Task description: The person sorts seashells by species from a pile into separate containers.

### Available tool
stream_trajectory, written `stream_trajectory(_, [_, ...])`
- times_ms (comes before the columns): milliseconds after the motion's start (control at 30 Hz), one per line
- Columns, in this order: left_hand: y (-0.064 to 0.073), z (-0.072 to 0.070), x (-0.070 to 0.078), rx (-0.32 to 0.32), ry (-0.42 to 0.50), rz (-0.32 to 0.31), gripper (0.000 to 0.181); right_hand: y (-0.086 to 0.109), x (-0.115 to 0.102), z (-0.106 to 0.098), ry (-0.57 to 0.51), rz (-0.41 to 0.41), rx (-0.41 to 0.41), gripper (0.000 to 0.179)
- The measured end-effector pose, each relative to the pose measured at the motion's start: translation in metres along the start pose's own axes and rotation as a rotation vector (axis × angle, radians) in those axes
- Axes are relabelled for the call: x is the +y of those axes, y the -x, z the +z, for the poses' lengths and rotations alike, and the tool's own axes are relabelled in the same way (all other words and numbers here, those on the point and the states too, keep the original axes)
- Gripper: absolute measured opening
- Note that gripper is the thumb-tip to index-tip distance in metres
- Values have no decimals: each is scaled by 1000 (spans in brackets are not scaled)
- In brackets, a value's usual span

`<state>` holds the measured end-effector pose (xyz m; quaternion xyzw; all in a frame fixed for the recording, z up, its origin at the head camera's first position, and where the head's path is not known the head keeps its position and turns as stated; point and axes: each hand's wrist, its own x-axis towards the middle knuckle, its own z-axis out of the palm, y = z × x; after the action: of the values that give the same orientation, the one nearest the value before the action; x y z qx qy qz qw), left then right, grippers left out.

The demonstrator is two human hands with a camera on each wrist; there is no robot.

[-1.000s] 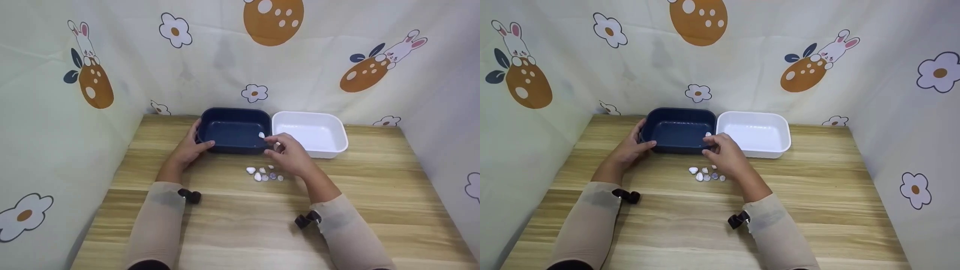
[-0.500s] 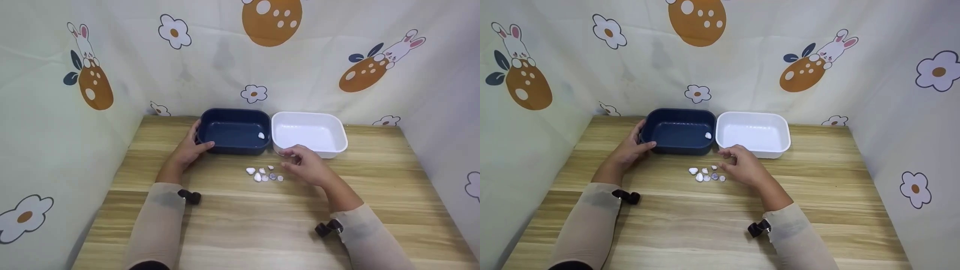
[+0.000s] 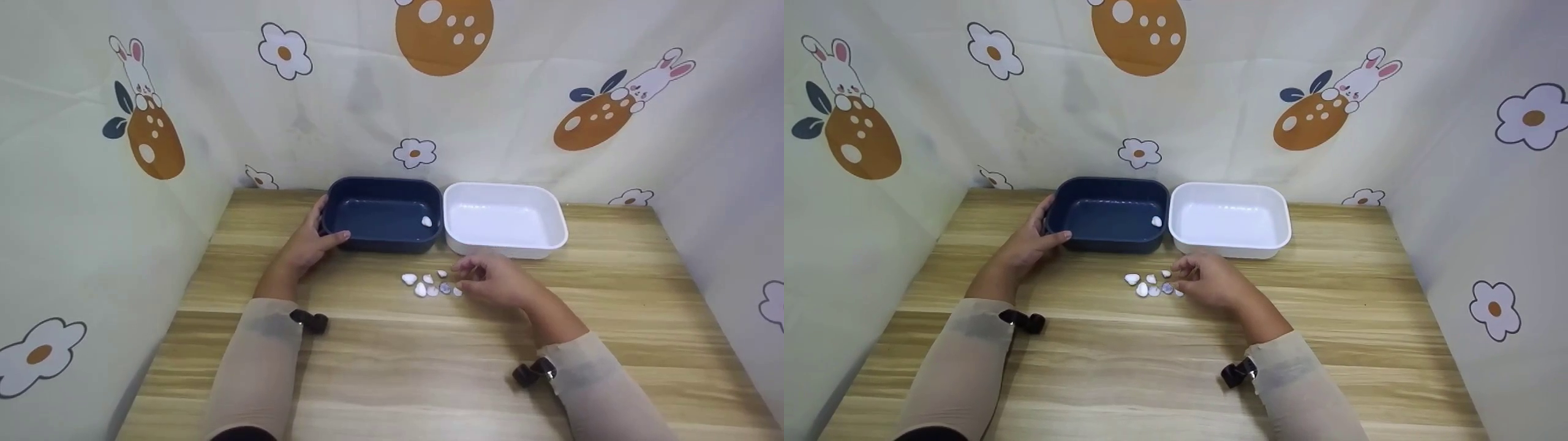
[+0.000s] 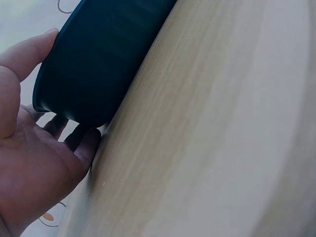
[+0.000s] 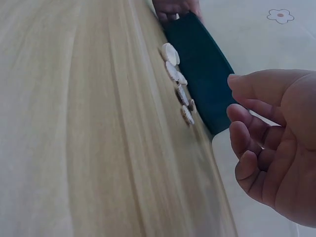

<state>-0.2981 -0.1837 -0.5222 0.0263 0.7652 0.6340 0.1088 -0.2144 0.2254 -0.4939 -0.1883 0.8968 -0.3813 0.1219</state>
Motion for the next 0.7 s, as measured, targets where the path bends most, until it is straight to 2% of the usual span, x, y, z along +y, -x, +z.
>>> stream_trajectory(267, [0, -1, -1, -9, 14, 3, 110, 0, 9, 5, 21, -2, -79, 27])
stream_trajectory(433, [-1, -1, -3, -28, 47, 25, 110, 0, 12, 9, 30, 7, -81, 32])
stream_trajectory(700, [-2, -1, -3, -22, 43, 32, 111, -2, 12, 11, 42, -23, -76, 30])
